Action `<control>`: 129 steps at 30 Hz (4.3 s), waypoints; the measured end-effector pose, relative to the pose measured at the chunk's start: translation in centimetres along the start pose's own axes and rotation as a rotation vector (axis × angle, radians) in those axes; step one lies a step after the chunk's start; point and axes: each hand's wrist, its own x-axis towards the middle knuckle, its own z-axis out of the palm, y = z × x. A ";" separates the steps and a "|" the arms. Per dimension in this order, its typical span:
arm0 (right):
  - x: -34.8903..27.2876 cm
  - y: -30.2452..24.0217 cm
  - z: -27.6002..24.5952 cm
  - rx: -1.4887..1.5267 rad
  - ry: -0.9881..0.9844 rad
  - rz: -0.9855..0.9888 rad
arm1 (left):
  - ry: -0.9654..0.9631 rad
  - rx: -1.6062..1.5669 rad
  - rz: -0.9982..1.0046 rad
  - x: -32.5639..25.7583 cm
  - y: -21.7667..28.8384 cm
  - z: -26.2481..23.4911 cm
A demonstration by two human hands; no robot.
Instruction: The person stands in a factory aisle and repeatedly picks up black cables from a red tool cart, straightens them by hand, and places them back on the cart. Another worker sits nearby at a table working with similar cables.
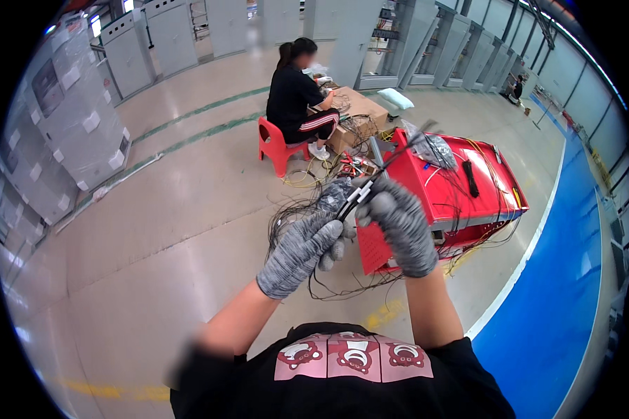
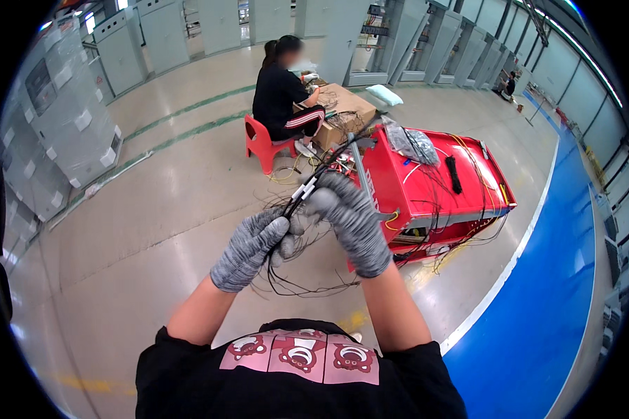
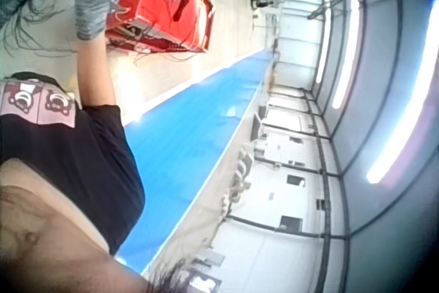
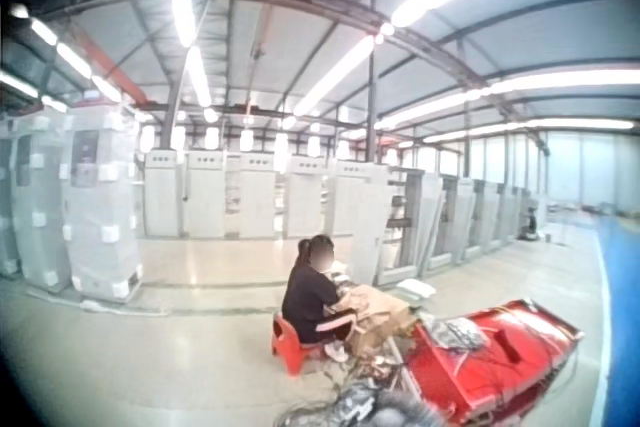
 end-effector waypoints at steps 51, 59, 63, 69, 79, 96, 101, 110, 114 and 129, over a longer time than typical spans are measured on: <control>-30.0 6.7 -14.3 -0.276 -0.420 -0.053 | 1.032 0.914 1.252 -18.8 21.3 12.0; -35.7 8.3 -21.7 -0.439 -0.415 0.118 | 0.731 0.628 0.976 -25.4 29.3 -5.7; -39.5 8.2 -25.6 -0.450 -0.341 0.232 | 1.044 1.046 1.005 -21.5 26.8 -8.5; -42.5 5.0 -27.0 -0.417 -0.275 0.324 | 0.993 0.231 0.737 -19.0 25.6 -15.6; -45.3 -10.0 -27.9 -0.674 -0.295 0.570 | 0.524 0.090 0.507 -16.1 20.1 -25.7; -53.4 -8.2 -32.0 -0.460 0.018 0.808 | 0.850 -0.258 0.688 -3.5 -1.0 0.3; -53.6 -4.3 -32.4 -0.478 0.067 0.800 | 0.939 -0.196 0.706 -3.6 -2.0 -2.3; -53.6 0.3 -31.2 -0.640 0.096 0.879 | 0.926 -0.146 0.717 -4.5 -0.6 -7.9; -43.8 1.6 -26.8 -0.385 0.127 0.639 | 0.813 -0.397 0.649 -7.0 -2.5 -17.0; -24.0 7.0 -8.1 -0.016 -0.117 0.629 | 0.098 -0.880 -0.207 -10.0 -19.6 12.6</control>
